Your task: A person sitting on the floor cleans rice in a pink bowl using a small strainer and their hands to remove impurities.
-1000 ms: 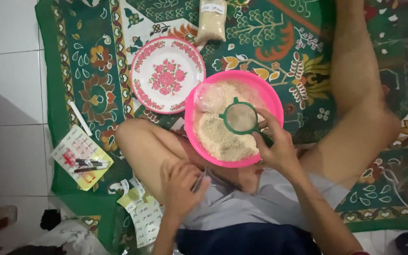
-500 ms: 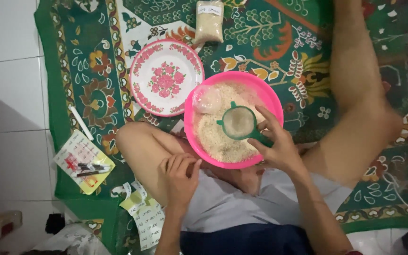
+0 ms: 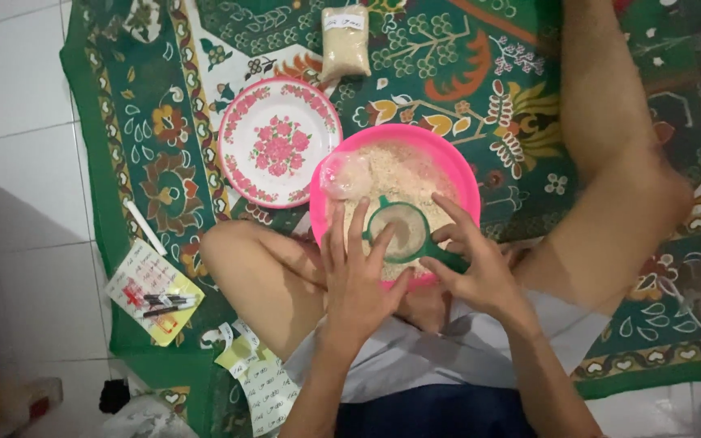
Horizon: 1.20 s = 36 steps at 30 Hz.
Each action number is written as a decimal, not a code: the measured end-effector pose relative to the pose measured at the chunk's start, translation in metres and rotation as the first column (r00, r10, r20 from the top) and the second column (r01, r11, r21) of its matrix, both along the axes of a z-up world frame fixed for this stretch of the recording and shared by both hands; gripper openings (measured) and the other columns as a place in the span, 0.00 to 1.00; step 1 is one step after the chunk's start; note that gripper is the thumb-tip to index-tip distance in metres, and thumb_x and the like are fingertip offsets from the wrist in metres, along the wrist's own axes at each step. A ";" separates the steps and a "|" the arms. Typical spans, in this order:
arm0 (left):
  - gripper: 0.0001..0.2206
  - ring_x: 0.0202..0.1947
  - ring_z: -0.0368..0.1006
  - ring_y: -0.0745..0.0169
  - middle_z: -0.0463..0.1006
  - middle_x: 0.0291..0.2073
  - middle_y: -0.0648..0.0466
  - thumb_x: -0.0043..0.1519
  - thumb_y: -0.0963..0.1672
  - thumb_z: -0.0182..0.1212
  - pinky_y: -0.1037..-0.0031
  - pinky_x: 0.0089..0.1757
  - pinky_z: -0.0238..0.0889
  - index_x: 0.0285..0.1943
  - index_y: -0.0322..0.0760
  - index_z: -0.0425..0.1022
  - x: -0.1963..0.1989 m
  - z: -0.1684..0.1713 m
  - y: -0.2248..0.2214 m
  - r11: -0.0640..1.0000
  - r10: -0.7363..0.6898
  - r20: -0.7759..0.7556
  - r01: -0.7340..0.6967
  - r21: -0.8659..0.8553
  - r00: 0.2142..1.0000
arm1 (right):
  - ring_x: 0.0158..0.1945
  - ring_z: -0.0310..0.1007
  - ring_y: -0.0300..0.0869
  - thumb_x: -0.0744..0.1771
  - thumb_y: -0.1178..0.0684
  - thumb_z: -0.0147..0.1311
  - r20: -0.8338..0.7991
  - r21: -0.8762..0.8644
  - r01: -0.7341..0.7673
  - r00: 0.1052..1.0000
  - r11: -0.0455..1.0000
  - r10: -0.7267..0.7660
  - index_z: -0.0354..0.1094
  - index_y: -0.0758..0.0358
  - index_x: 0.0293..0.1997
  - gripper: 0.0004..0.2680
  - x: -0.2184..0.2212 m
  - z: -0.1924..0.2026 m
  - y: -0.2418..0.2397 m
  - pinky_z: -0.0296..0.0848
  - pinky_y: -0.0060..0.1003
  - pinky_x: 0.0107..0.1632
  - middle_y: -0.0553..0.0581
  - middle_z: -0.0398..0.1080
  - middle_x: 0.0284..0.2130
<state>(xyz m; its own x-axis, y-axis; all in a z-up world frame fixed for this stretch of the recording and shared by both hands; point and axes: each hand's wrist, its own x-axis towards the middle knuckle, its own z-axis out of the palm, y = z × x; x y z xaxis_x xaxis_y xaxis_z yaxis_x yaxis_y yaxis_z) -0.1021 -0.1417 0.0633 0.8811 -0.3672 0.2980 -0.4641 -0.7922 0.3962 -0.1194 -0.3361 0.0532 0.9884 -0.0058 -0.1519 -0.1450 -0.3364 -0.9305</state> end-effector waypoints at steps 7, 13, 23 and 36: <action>0.21 0.76 0.40 0.34 0.55 0.75 0.46 0.49 0.49 0.74 0.45 0.63 0.45 0.52 0.46 0.80 -0.002 -0.001 -0.007 0.998 0.022 -0.063 -0.018 0.066 0.998 | 0.26 0.76 0.47 0.61 0.65 0.62 0.043 0.083 -0.019 0.999 0.996 0.015 0.50 0.55 0.76 0.34 0.000 0.015 -0.003 0.76 0.42 0.36 0.60 0.76 0.32; 0.18 0.77 0.36 0.34 0.54 0.76 0.45 0.54 0.50 0.72 0.45 0.63 0.42 0.52 0.46 0.80 -0.003 0.008 -0.007 1.000 -0.015 -0.120 0.015 -0.003 0.993 | 0.25 0.74 0.44 0.62 0.64 0.62 0.079 0.136 -0.021 0.997 0.991 0.010 0.50 0.56 0.75 0.33 0.000 0.015 -0.004 0.75 0.39 0.35 0.59 0.76 0.31; 0.26 0.78 0.32 0.31 0.47 0.78 0.43 0.54 0.58 0.69 0.40 0.64 0.38 0.56 0.44 0.79 0.002 0.012 -0.003 0.996 -0.066 -0.216 0.050 -0.079 0.974 | 0.24 0.73 0.45 0.61 0.65 0.62 0.106 0.124 -0.039 0.994 0.992 0.026 0.50 0.59 0.75 0.33 -0.001 0.013 -0.003 0.75 0.41 0.34 0.59 0.76 0.31; 0.02 0.76 0.48 0.32 0.63 0.73 0.46 0.51 0.46 0.73 0.43 0.62 0.47 0.29 0.51 0.84 0.024 -0.011 -0.028 0.993 0.106 0.108 -0.100 -0.058 0.988 | 0.26 0.76 0.46 0.61 0.66 0.61 0.075 0.105 -0.070 0.995 0.992 0.062 0.48 0.57 0.76 0.33 -0.003 0.019 0.001 0.75 0.41 0.35 0.59 0.76 0.32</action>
